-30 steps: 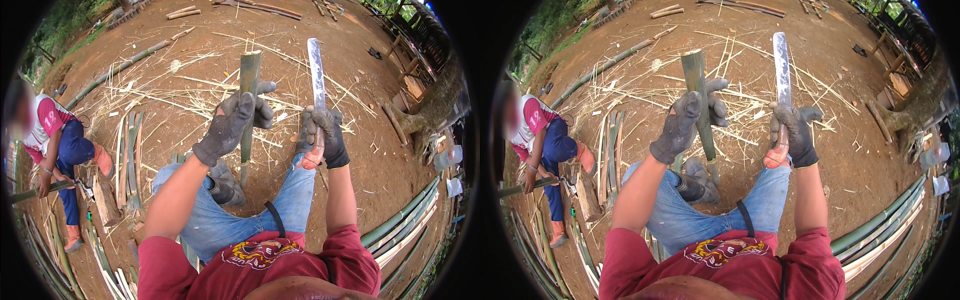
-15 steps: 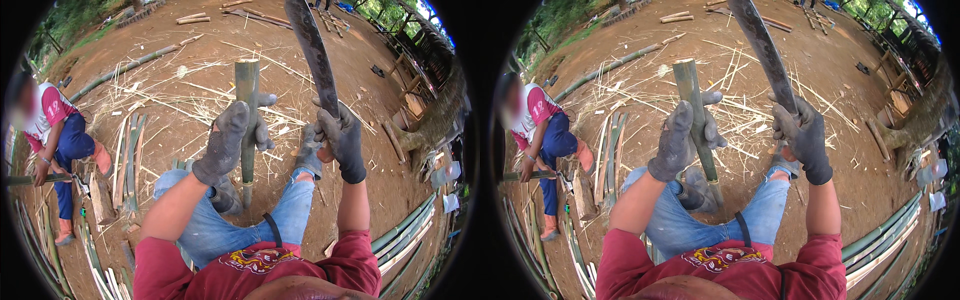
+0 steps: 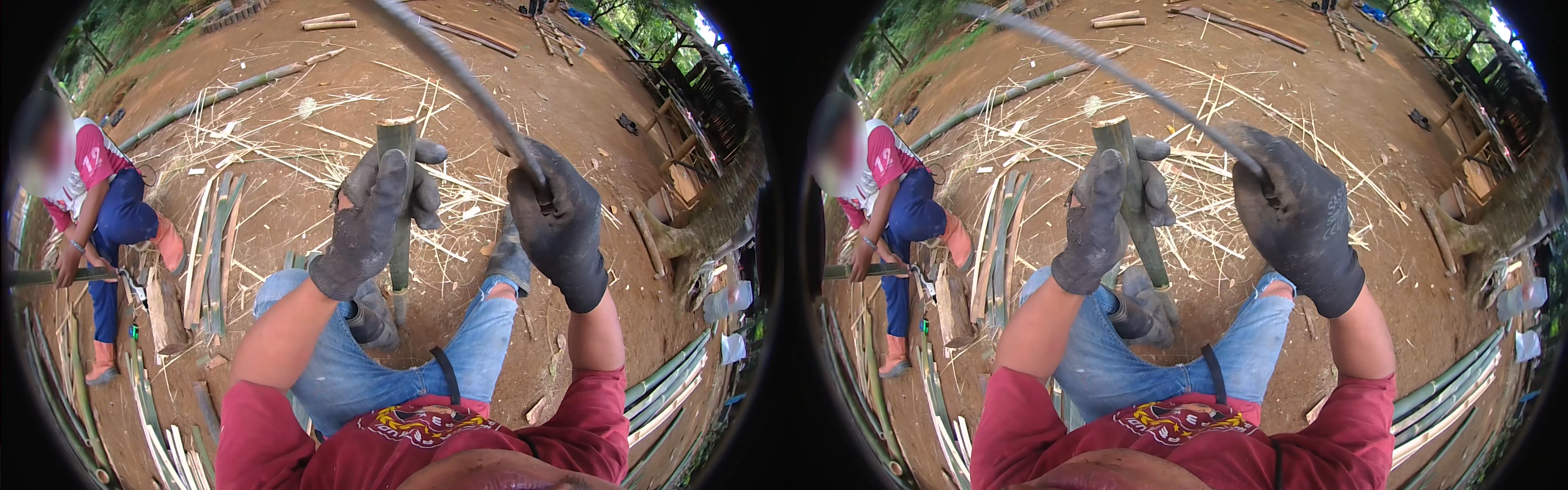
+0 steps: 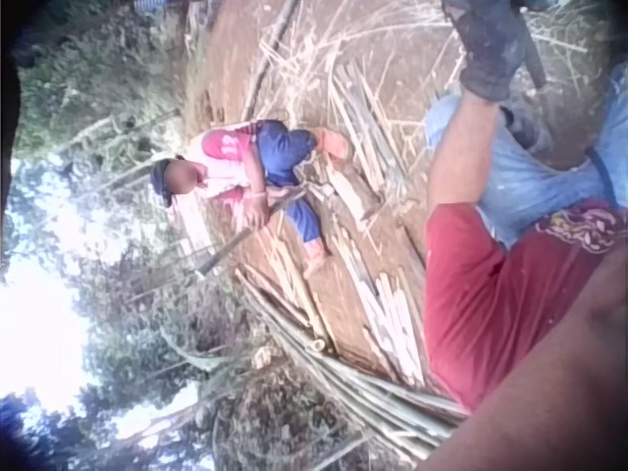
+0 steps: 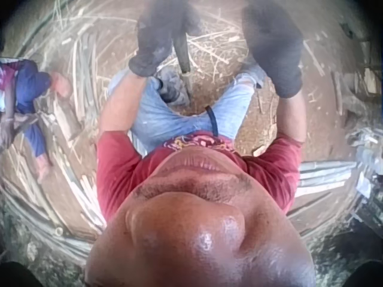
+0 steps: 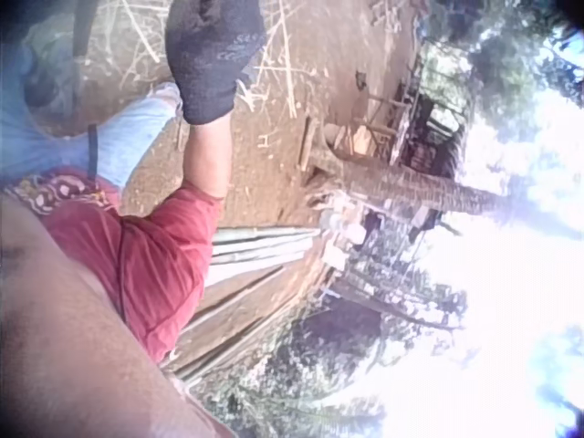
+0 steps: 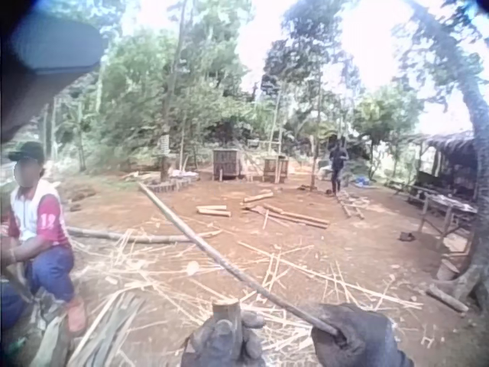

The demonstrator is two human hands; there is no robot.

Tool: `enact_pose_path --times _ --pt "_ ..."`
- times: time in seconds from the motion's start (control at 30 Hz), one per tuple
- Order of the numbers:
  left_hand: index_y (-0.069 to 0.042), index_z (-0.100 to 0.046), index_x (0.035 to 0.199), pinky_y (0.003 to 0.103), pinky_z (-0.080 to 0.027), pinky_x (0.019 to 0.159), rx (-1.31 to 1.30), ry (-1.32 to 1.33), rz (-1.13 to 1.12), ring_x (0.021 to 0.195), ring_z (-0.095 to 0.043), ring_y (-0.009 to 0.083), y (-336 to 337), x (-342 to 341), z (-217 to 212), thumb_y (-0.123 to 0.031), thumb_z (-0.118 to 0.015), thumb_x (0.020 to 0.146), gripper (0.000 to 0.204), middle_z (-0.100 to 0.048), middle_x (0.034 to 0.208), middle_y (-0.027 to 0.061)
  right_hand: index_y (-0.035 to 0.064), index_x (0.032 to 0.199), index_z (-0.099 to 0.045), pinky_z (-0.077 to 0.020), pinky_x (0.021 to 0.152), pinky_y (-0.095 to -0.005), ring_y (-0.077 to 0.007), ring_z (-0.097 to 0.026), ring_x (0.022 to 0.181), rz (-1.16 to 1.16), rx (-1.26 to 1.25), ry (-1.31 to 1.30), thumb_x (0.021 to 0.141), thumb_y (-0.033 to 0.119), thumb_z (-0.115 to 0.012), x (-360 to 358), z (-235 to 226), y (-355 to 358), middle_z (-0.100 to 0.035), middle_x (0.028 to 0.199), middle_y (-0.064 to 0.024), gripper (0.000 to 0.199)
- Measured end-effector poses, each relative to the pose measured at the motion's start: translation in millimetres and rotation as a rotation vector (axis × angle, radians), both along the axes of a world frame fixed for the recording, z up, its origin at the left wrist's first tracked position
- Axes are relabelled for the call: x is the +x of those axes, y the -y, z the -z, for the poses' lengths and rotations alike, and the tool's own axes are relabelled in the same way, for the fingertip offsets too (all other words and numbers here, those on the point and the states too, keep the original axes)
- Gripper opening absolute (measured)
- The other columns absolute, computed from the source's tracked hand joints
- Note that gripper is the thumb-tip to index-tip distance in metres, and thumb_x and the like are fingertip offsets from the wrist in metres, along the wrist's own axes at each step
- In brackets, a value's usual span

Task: The person sits on the ground and uses a machete to split long bamboo poles into thin strips. They repeatedly strike the bamboo against a wooden block to separate the layers and then peel the strips apart by hand.

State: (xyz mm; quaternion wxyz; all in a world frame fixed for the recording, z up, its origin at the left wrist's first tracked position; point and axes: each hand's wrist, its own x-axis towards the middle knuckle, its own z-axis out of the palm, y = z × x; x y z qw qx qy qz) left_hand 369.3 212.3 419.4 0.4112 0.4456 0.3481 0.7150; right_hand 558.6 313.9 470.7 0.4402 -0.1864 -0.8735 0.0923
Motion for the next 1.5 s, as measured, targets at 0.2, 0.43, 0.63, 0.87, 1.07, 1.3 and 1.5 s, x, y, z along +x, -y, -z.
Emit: enact_pose_path --times 0.2,0.43,0.63,0.87,1.07,1.3,1.5 --pt "-0.001 -0.057 0.117 0.035 -0.055 0.073 0.19 0.234 0.038 0.084 -0.068 0.0194 4 3 16 -0.022 -0.058 0.1 0.027 -0.067 0.093 0.0108 0.0124 0.121 -0.064 -0.0479 0.061 -0.0358 -0.0198 -0.061 0.073 0.044 0.562 0.252 0.074 0.024 -0.073 -21 -29 19 -0.059 0.081 -0.0033 0.049" --pt "-0.003 -0.052 0.125 0.033 -0.053 0.077 0.071 0.456 -0.071 0.092 -0.066 0.0176 13 4 29 -0.015 -0.06 0.098 0.031 -0.064 0.105 0.0093 0.0201 0.124 -0.064 -0.0467 0.07 -0.0385 -0.0224 -0.06 0.079 0.127 0.598 0.391 0.063 0.021 -0.077 -31 -34 34 -0.061 0.087 -0.0018 0.062" --pt "-0.002 -0.057 0.116 0.03 -0.054 0.064 0.142 0.273 0.046 0.073 -0.063 0.0148 13 2 16 -0.017 -0.057 0.1 0.022 -0.064 0.088 0.0097 0.0158 0.132 -0.056 -0.0445 0.066 -0.0376 -0.0212 -0.056 0.078 0.109 0.677 0.435 0.073 0.024 -0.068 -32 -39 29 -0.055 0.087 -0.0032 0.061" --pt "-0.003 -0.06 0.108 0.03 -0.049 0.055 0.068 0.226 -0.064 0.061 -0.057 0.0138 10 8 11 -0.031 -0.058 0.098 0.03 -0.061 0.075 0.0082 0.0122 0.135 -0.053 -0.0431 0.062 -0.0373 -0.0201 -0.056 0.079 0.081 0.733 0.524 0.08 0.024 -0.062 -32 -47 22 -0.052 0.086 -0.0047 0.057" --pt "-0.003 -0.06 0.108 0.031 -0.045 0.051 0.037 0.126 -0.281 0.055 -0.05 0.0135 8 20 7 -0.051 -0.056 0.095 0.05 -0.057 0.07 0.0076 0.0117 0.128 -0.055 -0.0429 0.059 -0.0371 -0.019 -0.056 0.072 0.15 0.861 0.54 0.081 0.025 -0.06 -38 -49 22 -0.052 0.081 -0.003 0.049" --pt "-0.001 -0.062 0.081 0.028 -0.044 0.047 -0.034 -0.109 -0.276 0.048 -0.049 0.0117 23 46 -12 -0.056 -0.04 0.1 0.062 -0.051 0.059 0.0045 0.0109 0.11 -0.062 -0.0488 0.054 -0.0395 -0.021 -0.062 0.062 0.488 0.952 0.41 0.088 0.019 -0.056 -39 -50 -88 -0.062 0.076 -0.0084 0.024" --pt "-0.001 -0.063 0.084 0.027 -0.046 0.05 0.004 -0.088 -0.253 0.051 -0.049 0.0105 14 30 -6 -0.055 -0.042 0.1 0.06 -0.049 0.058 0.0024 0.0155 0.113 -0.068 -0.05 0.077 -0.0465 -0.0351 -0.065 0.086 0.625 -0.039 0.374 0.095 0.035 -0.056 68 -55 -151 -0.068 0.091 -0.0195 0.029"
